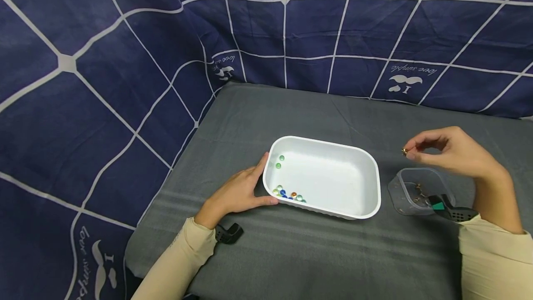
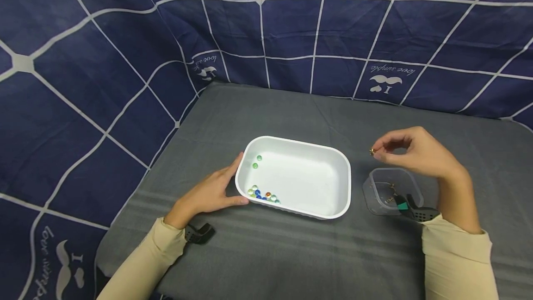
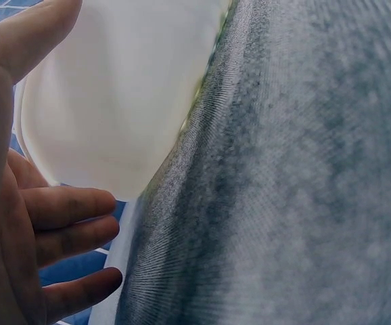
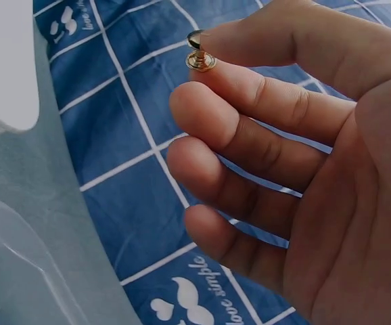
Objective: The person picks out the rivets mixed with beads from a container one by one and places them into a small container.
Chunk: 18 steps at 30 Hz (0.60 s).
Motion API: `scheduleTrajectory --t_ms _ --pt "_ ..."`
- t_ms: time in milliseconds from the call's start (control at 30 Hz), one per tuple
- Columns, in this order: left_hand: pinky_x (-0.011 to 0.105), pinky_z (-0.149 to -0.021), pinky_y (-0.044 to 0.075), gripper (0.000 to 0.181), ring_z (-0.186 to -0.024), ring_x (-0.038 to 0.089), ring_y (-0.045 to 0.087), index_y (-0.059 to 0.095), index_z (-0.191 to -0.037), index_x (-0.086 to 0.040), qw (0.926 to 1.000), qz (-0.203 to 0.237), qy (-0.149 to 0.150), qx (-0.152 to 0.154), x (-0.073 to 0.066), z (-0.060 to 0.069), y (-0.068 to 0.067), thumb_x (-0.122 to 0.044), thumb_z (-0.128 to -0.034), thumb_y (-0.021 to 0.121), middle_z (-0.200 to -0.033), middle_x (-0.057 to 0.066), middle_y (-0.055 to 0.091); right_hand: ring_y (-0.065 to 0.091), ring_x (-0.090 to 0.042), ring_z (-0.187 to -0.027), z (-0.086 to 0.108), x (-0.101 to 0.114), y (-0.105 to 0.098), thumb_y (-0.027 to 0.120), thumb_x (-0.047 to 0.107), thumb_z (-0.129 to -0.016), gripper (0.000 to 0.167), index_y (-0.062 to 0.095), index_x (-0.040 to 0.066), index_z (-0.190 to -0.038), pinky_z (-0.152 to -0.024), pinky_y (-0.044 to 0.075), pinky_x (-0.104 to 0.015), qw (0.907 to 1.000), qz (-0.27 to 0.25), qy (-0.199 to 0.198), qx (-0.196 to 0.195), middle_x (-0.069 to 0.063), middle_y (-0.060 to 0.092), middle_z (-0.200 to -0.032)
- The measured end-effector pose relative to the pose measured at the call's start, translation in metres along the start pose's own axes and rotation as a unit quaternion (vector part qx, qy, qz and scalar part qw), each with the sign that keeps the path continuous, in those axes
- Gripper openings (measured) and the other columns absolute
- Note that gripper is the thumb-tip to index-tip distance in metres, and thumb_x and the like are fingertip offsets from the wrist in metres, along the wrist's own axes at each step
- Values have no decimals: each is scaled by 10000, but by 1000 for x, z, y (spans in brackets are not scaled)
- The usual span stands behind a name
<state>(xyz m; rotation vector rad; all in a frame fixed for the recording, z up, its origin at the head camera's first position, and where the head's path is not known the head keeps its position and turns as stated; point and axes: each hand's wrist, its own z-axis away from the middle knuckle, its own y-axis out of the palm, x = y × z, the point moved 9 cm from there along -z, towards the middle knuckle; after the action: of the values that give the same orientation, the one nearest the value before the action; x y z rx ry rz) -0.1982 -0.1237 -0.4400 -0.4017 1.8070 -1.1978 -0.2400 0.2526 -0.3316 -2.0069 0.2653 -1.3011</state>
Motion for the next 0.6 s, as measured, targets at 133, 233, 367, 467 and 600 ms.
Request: scheduleTrajectory --t_ms 133,233,367,467,600 --pt "461 -1044 423 1144 -1287 326 506 109 -1571 13 10000 14 14 -12 0 0 0 -564 -819 749 -1480 227 435 652 -42 -743 5 -4 -9 736 -183 -749 267 746 42 -894 -700 468 -92 9997 73 137 -162 7 722 -807" --pt "461 -1045 422 1146 -1287 327 506 105 -1573 10 10000 28 5 -7 0 0 0 -563 -818 750 -1480 228 433 654 -45 -735 10 -6 -14 728 -190 -752 266 744 32 -898 -689 472 -96 9996 42 184 -215 3 726 -815" --pt "462 -1045 422 1145 -1287 328 505 103 -1573 10 10000 30 -5 -4 0 0 0 -564 -820 748 -1480 230 432 658 -50 -722 15 -7 -19 709 -195 -766 259 738 14 -916 -676 480 -105 9996 14 200 -187 9 729 -830" --pt "463 -1044 423 1142 -1286 330 507 109 -1570 18 10000 35 21 -21 -1 1 0 -561 -821 748 -1477 233 436 660 -50 -719 19 -10 -24 704 -187 -778 250 736 12 -926 -671 485 -106 9991 121 332 -232 27 730 -841" --pt "461 -1046 421 1139 -1293 328 501 113 -1566 29 10000 39 62 -34 -2 1 -1 -563 -825 743 -1479 234 431 662 -42 -730 24 -16 -31 689 -191 -789 243 730 5 -928 -655 492 -106 9974 270 574 -350 50 729 -854"
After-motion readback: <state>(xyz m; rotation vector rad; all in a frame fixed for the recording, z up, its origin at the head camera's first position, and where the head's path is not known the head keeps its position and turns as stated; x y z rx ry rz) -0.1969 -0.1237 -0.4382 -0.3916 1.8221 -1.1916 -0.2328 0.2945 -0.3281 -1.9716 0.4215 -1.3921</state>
